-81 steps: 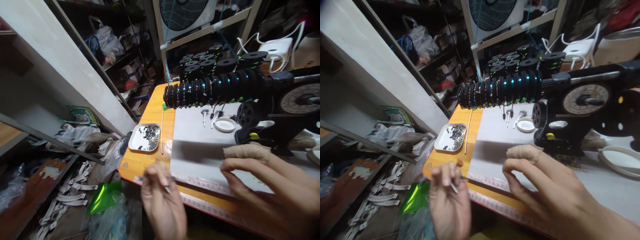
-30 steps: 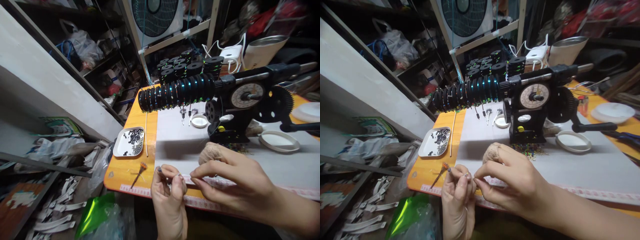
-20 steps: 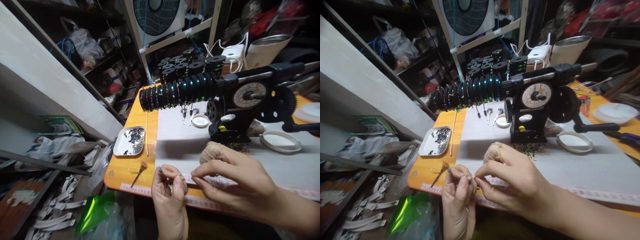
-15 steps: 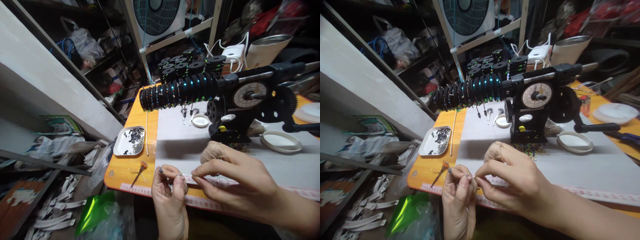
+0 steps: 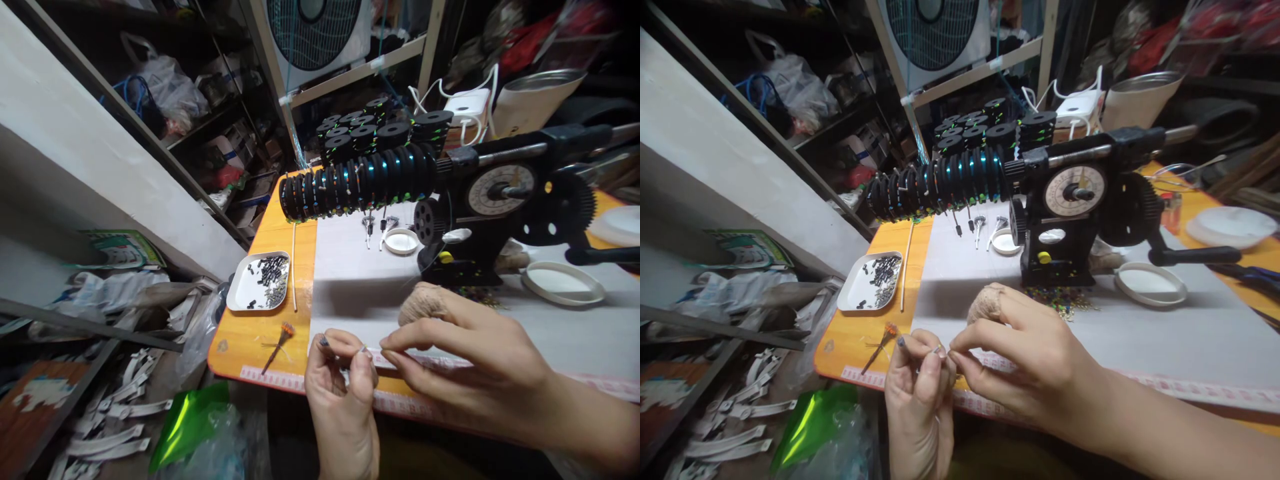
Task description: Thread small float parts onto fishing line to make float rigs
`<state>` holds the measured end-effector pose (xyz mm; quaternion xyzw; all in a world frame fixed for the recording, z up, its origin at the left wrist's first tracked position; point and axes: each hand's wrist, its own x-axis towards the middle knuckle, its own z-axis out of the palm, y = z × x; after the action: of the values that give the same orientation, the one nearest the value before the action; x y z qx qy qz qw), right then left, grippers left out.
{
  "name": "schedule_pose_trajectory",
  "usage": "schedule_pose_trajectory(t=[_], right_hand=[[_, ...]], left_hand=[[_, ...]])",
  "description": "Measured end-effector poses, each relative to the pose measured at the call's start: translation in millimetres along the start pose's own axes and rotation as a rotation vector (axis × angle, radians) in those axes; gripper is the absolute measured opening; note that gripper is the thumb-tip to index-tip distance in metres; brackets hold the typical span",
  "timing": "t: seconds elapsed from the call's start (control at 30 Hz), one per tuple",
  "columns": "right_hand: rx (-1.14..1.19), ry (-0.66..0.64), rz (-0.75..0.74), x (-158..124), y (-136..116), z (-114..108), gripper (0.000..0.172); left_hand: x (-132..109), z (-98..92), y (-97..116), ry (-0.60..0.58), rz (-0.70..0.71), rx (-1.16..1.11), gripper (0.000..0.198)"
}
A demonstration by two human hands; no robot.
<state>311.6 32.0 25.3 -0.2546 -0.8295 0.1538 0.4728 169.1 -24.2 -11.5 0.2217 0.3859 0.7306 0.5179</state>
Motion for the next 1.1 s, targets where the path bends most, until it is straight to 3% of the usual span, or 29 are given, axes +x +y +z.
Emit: schedule_pose_trajectory(t=[0.17,0.37,0.47,0.53,0.63,0.73,0.87,0.97,1.0,1.1], right_hand=[[0.119,-0.076,0.052,6.3,1.7,-6.2,0.017],[0.243,-0.099,0.168,5.9,-1.9,-6.1,0.010],[0.250,-0.123,0.146,6.7,-3.4,-5.8,0.013],[0.207,-0.155,0.070,8.0,-1.3,-7.7,0.011],[-0.029,-0.116,-0.221,9.4,6.6,-13.8,0.010],[-0.328,-0.019,-0.485,11.7,14.7,-22.5,0.012],[-0.461,-0.076,-0.588,29.2,23.4,-38.4,0.017],[-0.599,-0.065,-0.710,55.7,36.7,-58.7,0.023],[-0.671,0.007,-0.717,64.5,42.0,-66.5,0.020],[-0.774,0.023,-0.601,79.3,52.3,-82.2,0.024]], left_hand=[[-1.3,0.6,-4.5,-0.018,0.074,0.083,0.024],[2.0,7.7,1.5,-0.026,0.058,0.117,0.022],[6.9,5.1,4.1,-0.137,0.103,0.068,0.017],[10.6,0.2,4.7,-0.297,0.092,-0.031,0.014],[14.9,-10.1,6.5,-0.428,0.006,-0.071,0.012],[17.3,-18.4,12.7,-0.370,-0.131,0.096,0.018],[17.9,-18.0,26.5,-0.358,-0.305,0.430,0.032],[15.0,-11.8,34.4,-0.358,-0.367,0.530,0.038],[13.3,-9.9,35.7,-0.346,-0.368,0.529,0.039],[5.8,-7.1,36.3,-0.265,-0.279,0.496,0.039]])
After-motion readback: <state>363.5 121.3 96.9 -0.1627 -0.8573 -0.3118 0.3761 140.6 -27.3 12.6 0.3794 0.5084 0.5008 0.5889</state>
